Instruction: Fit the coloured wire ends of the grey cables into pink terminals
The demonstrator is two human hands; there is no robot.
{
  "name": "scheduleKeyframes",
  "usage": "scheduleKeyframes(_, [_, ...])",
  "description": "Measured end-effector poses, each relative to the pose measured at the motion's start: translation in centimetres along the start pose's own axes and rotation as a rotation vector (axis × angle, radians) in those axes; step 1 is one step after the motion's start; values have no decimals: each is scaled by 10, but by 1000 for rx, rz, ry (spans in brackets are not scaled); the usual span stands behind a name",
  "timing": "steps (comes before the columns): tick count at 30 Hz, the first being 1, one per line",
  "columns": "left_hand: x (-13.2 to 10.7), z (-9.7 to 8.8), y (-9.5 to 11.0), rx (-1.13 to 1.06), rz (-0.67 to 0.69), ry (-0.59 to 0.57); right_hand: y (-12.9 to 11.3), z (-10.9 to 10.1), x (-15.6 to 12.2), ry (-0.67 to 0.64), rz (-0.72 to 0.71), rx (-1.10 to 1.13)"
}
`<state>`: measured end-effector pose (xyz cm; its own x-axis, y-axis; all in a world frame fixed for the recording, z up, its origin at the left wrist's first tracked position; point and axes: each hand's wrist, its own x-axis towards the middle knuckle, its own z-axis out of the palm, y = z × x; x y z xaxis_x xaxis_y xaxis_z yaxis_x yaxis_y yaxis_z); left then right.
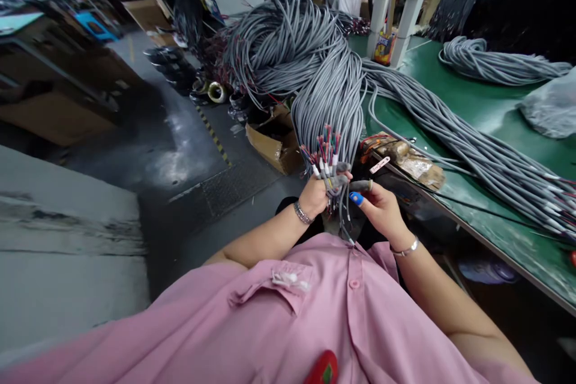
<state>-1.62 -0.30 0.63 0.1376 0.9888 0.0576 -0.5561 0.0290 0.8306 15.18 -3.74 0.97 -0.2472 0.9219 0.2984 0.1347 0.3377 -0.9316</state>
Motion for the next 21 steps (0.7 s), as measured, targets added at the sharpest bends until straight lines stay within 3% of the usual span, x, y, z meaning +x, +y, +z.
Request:
scheduleKeyframes(5, [2, 9, 9, -126, -14, 161, 10, 26, -2, -5, -135, -457])
scheduleKeyframes(9, [2, 18, 10, -152, -22, 185, 21, 35, 1, 62, -264, -686])
scheduleKeyframes(14, [7, 17, 12, -194, -64, 224, 31, 32, 6, 49, -357, -755])
scheduleKeyframes(21, [16, 18, 35, -314, -147, 337, 50, 32, 10, 118, -407, -773])
